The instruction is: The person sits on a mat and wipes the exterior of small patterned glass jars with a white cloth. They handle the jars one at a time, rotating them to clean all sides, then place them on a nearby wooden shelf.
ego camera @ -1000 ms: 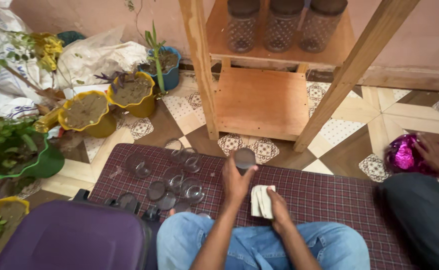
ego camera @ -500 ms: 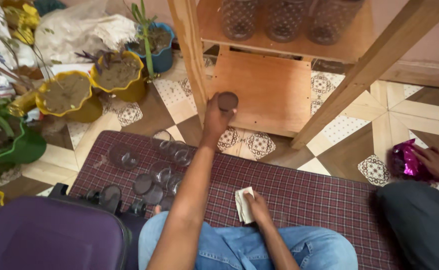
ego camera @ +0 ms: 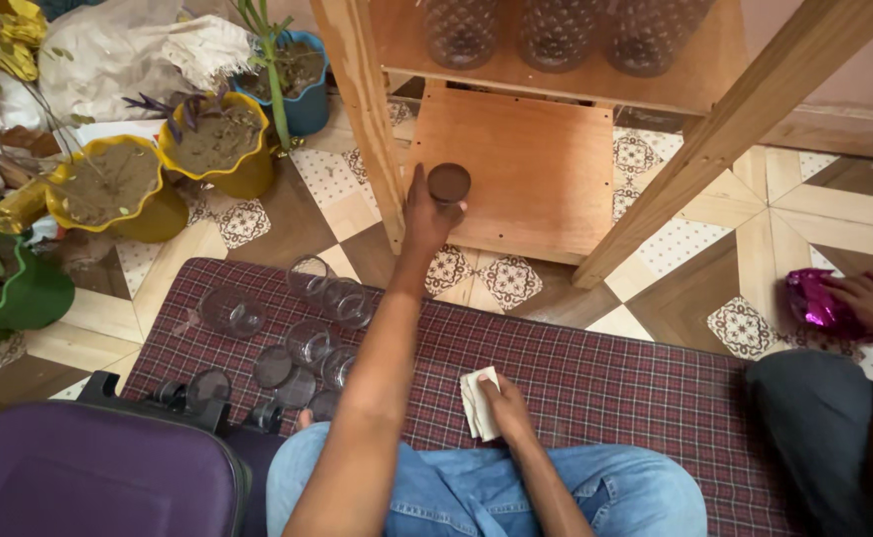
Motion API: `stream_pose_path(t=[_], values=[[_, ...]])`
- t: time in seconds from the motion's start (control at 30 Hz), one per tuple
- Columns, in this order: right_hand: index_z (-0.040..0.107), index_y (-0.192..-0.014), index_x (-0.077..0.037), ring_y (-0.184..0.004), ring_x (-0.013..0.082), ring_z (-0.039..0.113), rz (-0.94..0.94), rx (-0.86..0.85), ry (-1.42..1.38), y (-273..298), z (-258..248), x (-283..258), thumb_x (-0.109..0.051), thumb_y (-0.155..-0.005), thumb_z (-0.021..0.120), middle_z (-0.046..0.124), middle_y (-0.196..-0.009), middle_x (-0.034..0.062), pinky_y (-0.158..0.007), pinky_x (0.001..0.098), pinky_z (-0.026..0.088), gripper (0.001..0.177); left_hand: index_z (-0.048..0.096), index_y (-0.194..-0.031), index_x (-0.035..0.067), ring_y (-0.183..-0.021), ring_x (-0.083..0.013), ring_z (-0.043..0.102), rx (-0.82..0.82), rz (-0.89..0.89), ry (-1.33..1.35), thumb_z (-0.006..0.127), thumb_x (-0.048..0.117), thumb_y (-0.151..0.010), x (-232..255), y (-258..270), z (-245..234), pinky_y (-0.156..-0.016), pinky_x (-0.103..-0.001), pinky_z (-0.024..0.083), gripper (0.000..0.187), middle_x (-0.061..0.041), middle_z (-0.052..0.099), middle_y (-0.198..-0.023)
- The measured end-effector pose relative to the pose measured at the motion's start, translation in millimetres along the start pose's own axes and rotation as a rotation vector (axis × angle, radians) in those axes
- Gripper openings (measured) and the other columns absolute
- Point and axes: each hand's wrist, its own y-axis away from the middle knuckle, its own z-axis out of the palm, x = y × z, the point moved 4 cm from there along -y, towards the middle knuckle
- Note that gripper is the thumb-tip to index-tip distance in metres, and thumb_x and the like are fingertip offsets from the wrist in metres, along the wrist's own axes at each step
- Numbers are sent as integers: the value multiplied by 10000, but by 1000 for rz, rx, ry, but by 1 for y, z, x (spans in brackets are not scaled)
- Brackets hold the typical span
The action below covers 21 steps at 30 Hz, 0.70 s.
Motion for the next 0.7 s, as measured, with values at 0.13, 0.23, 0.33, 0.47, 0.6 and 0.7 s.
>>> stream_pose_path(t=[0.13, 0.23, 0.33, 0.47, 0.6, 0.7], values=[[743, -1110, -42, -717, 155, 693, -19, 23, 62, -5, 1, 9, -389, -974, 590, 774, -878, 83, -654, 312, 561, 402, 286, -1536, -71, -1302, -485, 520, -59, 107, -69, 768, 143, -764, 26, 47, -13, -1045, -478, 480, 936, -359, 469, -1448], [736, -1121, -43, -703, 183, 688, 10, 11, 50, -8, -2, 14, -372, -970, 591, 767, -872, 100, -640, 334, 555, 390, 425, -1464, 48, -1241, -433, 601, -226, -41, -186, 699, 194, -868, 36, 81, -31, -984, -459, 535, 673, -265, 592, -1373], [724, -1128, -45, -729, 188, 699, -8, 16, 82, -8, -2, 15, -351, -956, 613, 769, -890, 96, -659, 341, 558, 368, 632, -1313, 198, -1175, -363, 677, -528, -308, -492, 663, 338, -934, 30, 93, -78, -995, -464, 530, 405, -150, 716, -1258], [700, -1087, -30, -770, 201, 707, -118, 37, 241, -9, -4, 11, -326, -921, 666, 762, -897, 110, -699, 355, 565, 341, 724, -1232, 133, -1200, -340, 667, -806, -533, -913, 677, 419, -890, 17, 87, -175, -1005, -491, 512, 448, -165, 699, -1286], [710, -1029, -22, -794, 244, 726, -139, 83, 338, -7, -6, 4, -325, -888, 698, 766, -899, 145, -733, 384, 574, 335, 766, -1186, 106, -1208, -324, 675, -944, -623, -1148, 715, 318, -865, 5, 129, -225, -978, -474, 540, 388, -159, 699, -1289], [736, -1030, -47, -842, 273, 741, -177, 125, 498, 0, -12, -2, -344, -880, 706, 767, -937, 159, -783, 398, 568, 334, 821, -1146, 136, -1160, -284, 740, -1102, -708, -1187, 664, 270, -873, -21, 180, -234, -939, -440, 577, 342, -117, 774, -1241]])
